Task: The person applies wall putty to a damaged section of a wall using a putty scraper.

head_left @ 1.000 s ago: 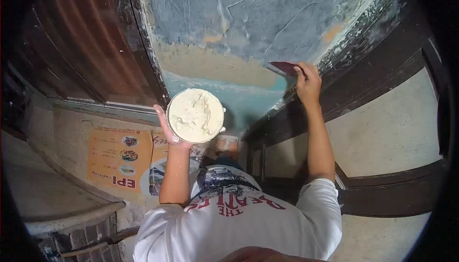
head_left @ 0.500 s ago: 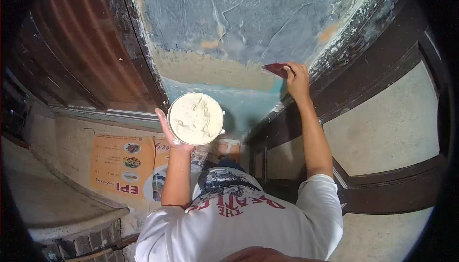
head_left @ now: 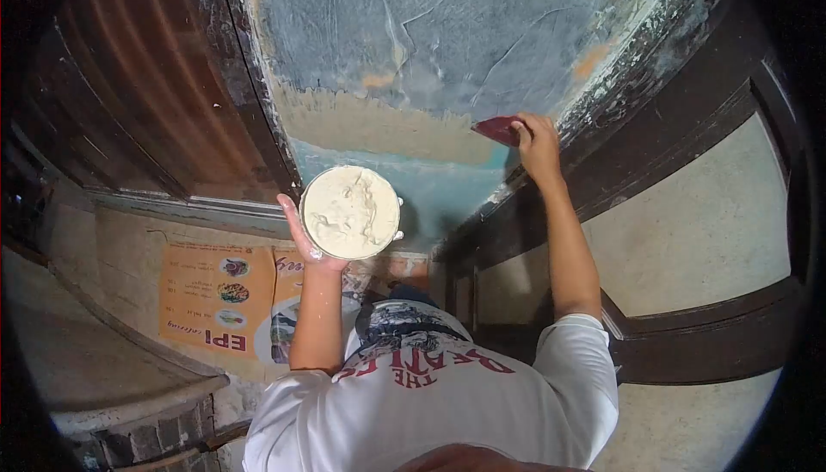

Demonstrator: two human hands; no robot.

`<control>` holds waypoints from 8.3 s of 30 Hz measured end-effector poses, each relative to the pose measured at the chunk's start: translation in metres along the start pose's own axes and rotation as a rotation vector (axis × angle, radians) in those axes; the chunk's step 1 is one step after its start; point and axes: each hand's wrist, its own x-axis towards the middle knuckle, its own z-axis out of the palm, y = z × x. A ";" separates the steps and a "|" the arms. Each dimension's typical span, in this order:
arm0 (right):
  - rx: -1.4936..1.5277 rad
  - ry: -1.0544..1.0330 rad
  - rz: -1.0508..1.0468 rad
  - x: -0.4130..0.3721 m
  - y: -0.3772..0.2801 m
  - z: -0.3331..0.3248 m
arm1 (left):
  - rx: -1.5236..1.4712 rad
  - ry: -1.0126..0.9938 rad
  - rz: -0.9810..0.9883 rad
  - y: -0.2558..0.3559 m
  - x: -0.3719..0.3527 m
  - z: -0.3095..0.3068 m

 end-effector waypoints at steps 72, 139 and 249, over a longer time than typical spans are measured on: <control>0.220 -0.165 -0.829 0.053 -0.181 -0.060 | -0.025 -0.081 0.010 0.016 0.010 0.061; 0.367 -0.097 -0.806 0.109 -0.222 0.016 | 0.090 -0.125 0.237 0.082 0.052 0.105; 0.120 0.077 -0.154 0.131 -0.296 0.171 | 0.057 0.056 0.223 0.253 0.045 -0.037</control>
